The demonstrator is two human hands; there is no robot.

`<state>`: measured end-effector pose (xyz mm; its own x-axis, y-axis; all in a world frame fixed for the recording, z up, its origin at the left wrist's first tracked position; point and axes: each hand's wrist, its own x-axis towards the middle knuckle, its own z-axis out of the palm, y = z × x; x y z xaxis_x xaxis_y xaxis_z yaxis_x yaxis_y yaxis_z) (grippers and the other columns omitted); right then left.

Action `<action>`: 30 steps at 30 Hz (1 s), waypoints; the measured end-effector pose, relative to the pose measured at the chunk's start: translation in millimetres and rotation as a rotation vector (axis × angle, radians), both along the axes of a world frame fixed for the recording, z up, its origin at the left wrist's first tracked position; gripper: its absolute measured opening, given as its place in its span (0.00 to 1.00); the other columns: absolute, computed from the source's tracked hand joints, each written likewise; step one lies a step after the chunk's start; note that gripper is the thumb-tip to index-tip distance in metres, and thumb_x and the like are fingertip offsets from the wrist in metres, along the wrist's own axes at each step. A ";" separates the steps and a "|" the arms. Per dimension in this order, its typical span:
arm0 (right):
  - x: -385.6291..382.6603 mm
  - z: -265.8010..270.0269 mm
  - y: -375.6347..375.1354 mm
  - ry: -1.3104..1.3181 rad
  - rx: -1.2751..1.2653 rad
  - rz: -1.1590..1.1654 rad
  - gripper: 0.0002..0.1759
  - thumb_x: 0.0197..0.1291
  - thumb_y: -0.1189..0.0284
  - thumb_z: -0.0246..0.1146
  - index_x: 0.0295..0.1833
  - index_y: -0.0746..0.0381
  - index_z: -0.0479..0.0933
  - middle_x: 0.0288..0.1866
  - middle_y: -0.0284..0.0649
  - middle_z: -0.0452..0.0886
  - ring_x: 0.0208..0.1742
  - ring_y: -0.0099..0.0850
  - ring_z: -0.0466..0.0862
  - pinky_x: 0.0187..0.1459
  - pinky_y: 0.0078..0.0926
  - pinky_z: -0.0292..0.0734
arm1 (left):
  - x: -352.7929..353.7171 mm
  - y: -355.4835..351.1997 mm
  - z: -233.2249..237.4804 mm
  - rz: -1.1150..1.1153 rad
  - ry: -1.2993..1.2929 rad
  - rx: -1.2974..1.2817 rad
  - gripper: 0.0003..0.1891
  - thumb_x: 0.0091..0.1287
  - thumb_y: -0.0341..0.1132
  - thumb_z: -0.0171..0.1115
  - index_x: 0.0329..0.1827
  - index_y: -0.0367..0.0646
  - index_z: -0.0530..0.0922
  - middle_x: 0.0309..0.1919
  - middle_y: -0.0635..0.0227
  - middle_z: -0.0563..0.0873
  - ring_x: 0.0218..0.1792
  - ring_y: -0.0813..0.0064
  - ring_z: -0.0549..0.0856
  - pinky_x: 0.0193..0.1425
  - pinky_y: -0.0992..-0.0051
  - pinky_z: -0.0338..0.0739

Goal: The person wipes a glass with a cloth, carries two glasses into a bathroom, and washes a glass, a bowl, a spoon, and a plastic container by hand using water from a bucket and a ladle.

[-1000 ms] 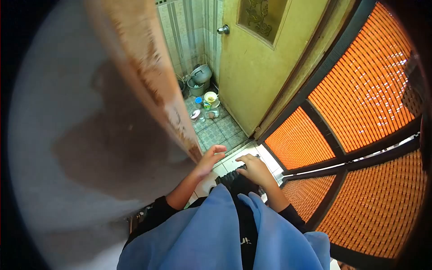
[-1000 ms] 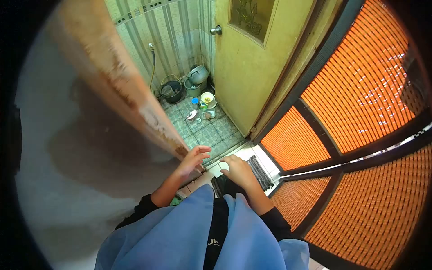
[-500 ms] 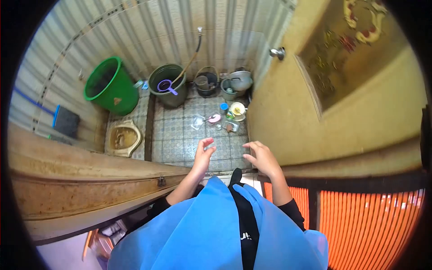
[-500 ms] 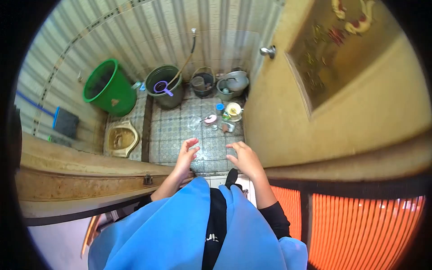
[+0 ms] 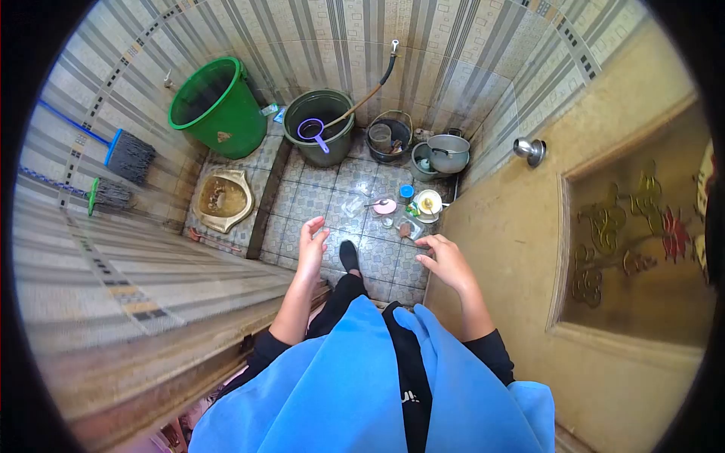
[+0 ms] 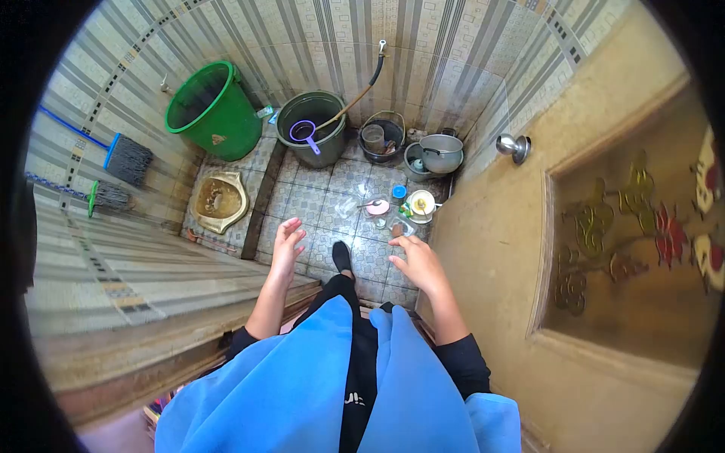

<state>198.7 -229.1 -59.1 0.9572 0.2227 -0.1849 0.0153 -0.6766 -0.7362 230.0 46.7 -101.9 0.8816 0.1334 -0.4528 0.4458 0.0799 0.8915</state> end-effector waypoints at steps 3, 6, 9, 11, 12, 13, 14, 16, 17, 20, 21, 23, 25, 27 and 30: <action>39.5 -5.6 0.1 0.024 -0.054 0.002 0.16 0.47 0.68 0.60 0.44 0.59 0.72 0.42 0.46 0.73 0.44 0.43 0.74 0.45 0.34 0.69 | 50.6 4.8 -27.8 0.031 -0.002 -0.004 0.19 0.57 0.37 0.52 0.53 0.51 0.64 0.55 0.70 0.66 0.52 0.75 0.67 0.53 0.67 0.59; 84.8 -28.0 2.2 0.061 -0.087 -0.044 0.16 0.47 0.68 0.60 0.43 0.59 0.72 0.42 0.46 0.74 0.44 0.43 0.74 0.45 0.35 0.69 | 106.7 13.8 -69.0 0.017 -0.025 0.042 0.19 0.57 0.37 0.51 0.53 0.51 0.64 0.55 0.70 0.66 0.54 0.74 0.66 0.52 0.66 0.59; 143.4 -71.5 -5.1 0.125 -0.121 -0.020 0.16 0.46 0.68 0.60 0.43 0.60 0.72 0.41 0.46 0.74 0.44 0.42 0.74 0.44 0.35 0.69 | 159.8 15.4 -103.4 -0.014 0.001 0.096 0.19 0.56 0.37 0.52 0.52 0.50 0.65 0.55 0.69 0.67 0.55 0.72 0.66 0.52 0.65 0.60; 185.7 -121.6 -6.9 0.171 -0.115 0.016 0.16 0.46 0.68 0.60 0.42 0.60 0.73 0.41 0.46 0.75 0.43 0.42 0.75 0.44 0.35 0.69 | 194.4 10.9 -119.5 -0.005 -0.022 0.119 0.17 0.54 0.29 0.53 0.49 0.40 0.67 0.50 0.61 0.70 0.52 0.69 0.68 0.56 0.74 0.61; 206.9 -152.9 -10.1 0.164 -0.191 0.035 0.16 0.45 0.68 0.60 0.42 0.60 0.73 0.41 0.46 0.75 0.43 0.42 0.75 0.44 0.35 0.70 | 212.1 7.7 -143.2 -0.013 -0.062 0.122 0.17 0.54 0.29 0.55 0.48 0.41 0.68 0.48 0.61 0.71 0.51 0.66 0.68 0.55 0.72 0.62; 226.1 -189.6 -13.4 0.156 -0.267 0.057 0.17 0.44 0.67 0.60 0.42 0.59 0.73 0.41 0.46 0.76 0.43 0.41 0.75 0.44 0.35 0.70 | 229.7 4.1 -173.6 -0.015 -0.047 0.127 0.17 0.54 0.29 0.55 0.48 0.41 0.68 0.48 0.61 0.71 0.51 0.66 0.68 0.55 0.72 0.62; 240.5 -234.5 -15.4 0.175 -0.260 0.054 0.17 0.44 0.67 0.60 0.42 0.59 0.73 0.41 0.46 0.76 0.43 0.41 0.75 0.44 0.35 0.70 | 244.5 1.3 -209.9 -0.080 -0.107 0.247 0.17 0.54 0.30 0.55 0.48 0.41 0.68 0.47 0.60 0.71 0.50 0.65 0.69 0.54 0.72 0.62; 276.1 -319.8 -26.0 0.206 -0.385 0.111 0.17 0.44 0.66 0.60 0.43 0.58 0.74 0.41 0.45 0.76 0.43 0.41 0.76 0.44 0.35 0.70 | 268.4 -8.6 -293.3 -0.210 -0.166 0.416 0.17 0.51 0.30 0.58 0.45 0.44 0.70 0.43 0.57 0.72 0.48 0.61 0.71 0.53 0.69 0.64; 293.5 -348.1 -29.6 0.201 -0.384 0.108 0.17 0.44 0.66 0.60 0.43 0.58 0.74 0.41 0.45 0.76 0.43 0.41 0.76 0.44 0.35 0.70 | 278.5 -16.4 -335.7 -0.211 -0.170 0.417 0.17 0.51 0.30 0.58 0.45 0.44 0.70 0.43 0.57 0.72 0.48 0.61 0.71 0.53 0.69 0.64; 335.7 -429.2 -33.2 0.281 -0.401 0.190 0.15 0.43 0.66 0.60 0.41 0.56 0.75 0.39 0.44 0.77 0.43 0.39 0.76 0.43 0.35 0.71 | 296.9 -38.5 -446.3 -0.536 -0.296 0.693 0.17 0.47 0.30 0.60 0.42 0.46 0.71 0.40 0.58 0.74 0.46 0.58 0.72 0.51 0.68 0.66; 350.0 -461.3 -34.1 0.263 -0.401 0.194 0.15 0.43 0.66 0.60 0.41 0.56 0.75 0.39 0.44 0.77 0.43 0.39 0.76 0.43 0.35 0.71 | 297.4 -41.8 -482.7 -0.524 -0.308 0.700 0.17 0.47 0.30 0.60 0.42 0.46 0.71 0.40 0.58 0.74 0.46 0.58 0.72 0.51 0.68 0.66; 385.7 -513.4 -36.6 0.143 -0.515 0.267 0.14 0.43 0.66 0.60 0.39 0.56 0.75 0.39 0.44 0.77 0.43 0.39 0.77 0.43 0.35 0.71 | 304.1 -50.1 -553.8 -0.802 -0.446 0.604 0.16 0.46 0.29 0.60 0.41 0.44 0.72 0.42 0.63 0.74 0.47 0.63 0.72 0.52 0.72 0.66; 430.0 -561.3 -40.5 -0.186 -0.526 0.310 0.14 0.43 0.67 0.60 0.39 0.57 0.75 0.38 0.44 0.77 0.42 0.40 0.76 0.43 0.35 0.71 | 309.2 -63.7 -641.6 -1.198 -0.690 0.685 0.16 0.46 0.29 0.60 0.40 0.44 0.73 0.40 0.64 0.74 0.45 0.64 0.73 0.50 0.72 0.68; 440.7 -561.5 -39.2 -0.263 -0.467 0.264 0.13 0.43 0.70 0.59 0.38 0.57 0.75 0.38 0.44 0.76 0.42 0.40 0.76 0.43 0.35 0.72 | 301.3 -72.7 -688.3 -1.598 -0.898 0.748 0.15 0.45 0.28 0.59 0.39 0.45 0.74 0.39 0.66 0.74 0.44 0.65 0.73 0.49 0.72 0.69; 438.1 -562.7 -33.1 -0.424 -0.396 0.176 0.09 0.44 0.72 0.57 0.35 0.58 0.75 0.36 0.42 0.77 0.40 0.38 0.77 0.40 0.35 0.73 | 288.4 -89.0 -719.5 -1.609 -0.971 0.686 0.12 0.52 0.32 0.50 0.40 0.47 0.74 0.41 0.66 0.74 0.44 0.66 0.73 0.44 0.69 0.71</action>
